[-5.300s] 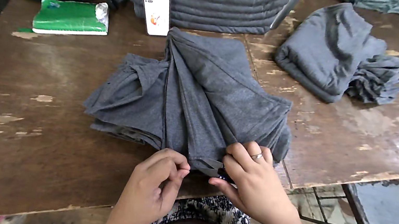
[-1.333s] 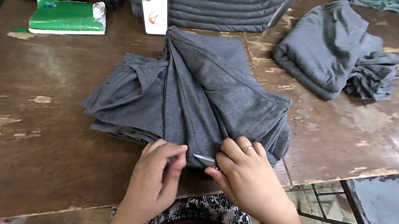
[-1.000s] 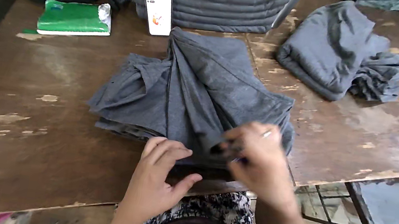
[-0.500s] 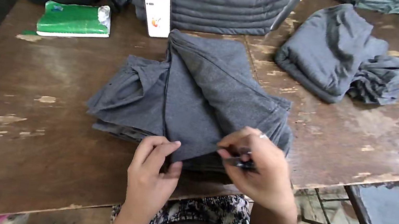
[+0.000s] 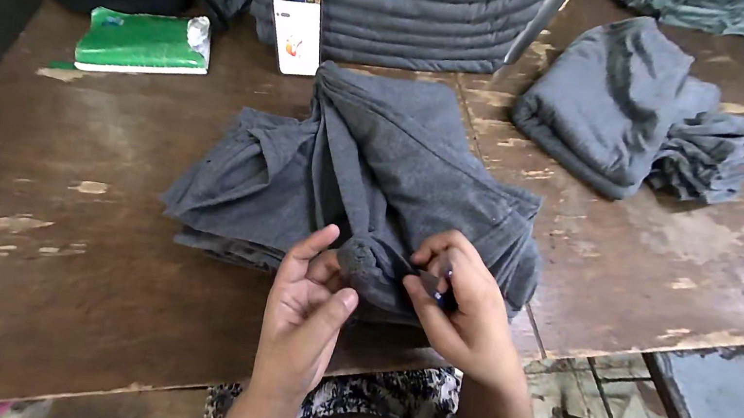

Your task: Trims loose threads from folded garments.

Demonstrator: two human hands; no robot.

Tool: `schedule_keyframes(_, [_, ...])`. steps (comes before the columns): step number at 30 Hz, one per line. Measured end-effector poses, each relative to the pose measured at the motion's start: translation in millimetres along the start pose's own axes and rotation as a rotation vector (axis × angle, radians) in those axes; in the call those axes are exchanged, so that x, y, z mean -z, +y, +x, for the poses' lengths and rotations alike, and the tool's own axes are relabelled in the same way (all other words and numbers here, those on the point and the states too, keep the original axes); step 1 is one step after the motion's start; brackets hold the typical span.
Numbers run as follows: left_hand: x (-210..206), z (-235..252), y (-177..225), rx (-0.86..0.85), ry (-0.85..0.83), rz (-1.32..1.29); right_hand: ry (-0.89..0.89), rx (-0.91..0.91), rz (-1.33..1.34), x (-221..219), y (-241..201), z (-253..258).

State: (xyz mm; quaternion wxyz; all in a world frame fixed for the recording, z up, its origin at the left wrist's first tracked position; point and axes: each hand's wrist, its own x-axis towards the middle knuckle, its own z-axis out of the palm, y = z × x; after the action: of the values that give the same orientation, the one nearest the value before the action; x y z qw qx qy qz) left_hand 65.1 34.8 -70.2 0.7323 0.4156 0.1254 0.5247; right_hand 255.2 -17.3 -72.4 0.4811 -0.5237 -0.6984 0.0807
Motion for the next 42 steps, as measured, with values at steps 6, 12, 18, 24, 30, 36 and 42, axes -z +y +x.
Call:
schedule_keyframes(6, [-3.3,-3.5,-19.8,-0.216,0.091,0.258,-0.025,-0.018,0.052,-1.1,-11.5,-18.6])
schedule_keyframes(12, [-3.4,-5.2,-23.6,-0.302,0.18,0.309,-0.008,-0.015,-0.261,-10.8,-19.9,-26.8])
schedule_keyframes(18, [-2.8,-11.6,-18.4,-0.361,0.076,0.424,0.039,-0.042,-0.377,-22.3,-27.2,-26.5])
schedule_keyframes(24, [-0.2,-16.0,-21.4,-0.393,0.052,0.563,-0.017,-0.096,-0.393,-24.6,-36.4,-21.2])
schedule_keyframes(30, [-1.8,-15.0,-21.9,-0.351,0.099,0.482,-0.022,-0.115,-0.266,-19.4,-34.6,-22.4])
schedule_keyframes(36, [-3.5,-9.2,-14.7,-0.118,0.153,0.238,-0.048,-0.129,-0.122,-10.2,-30.7,-27.4])
schedule_keyframes(42, [-8.1,-7.1,-7.8,0.114,0.172,0.052,-0.102,-0.118,-0.353,-16.6,-33.3,-23.2])
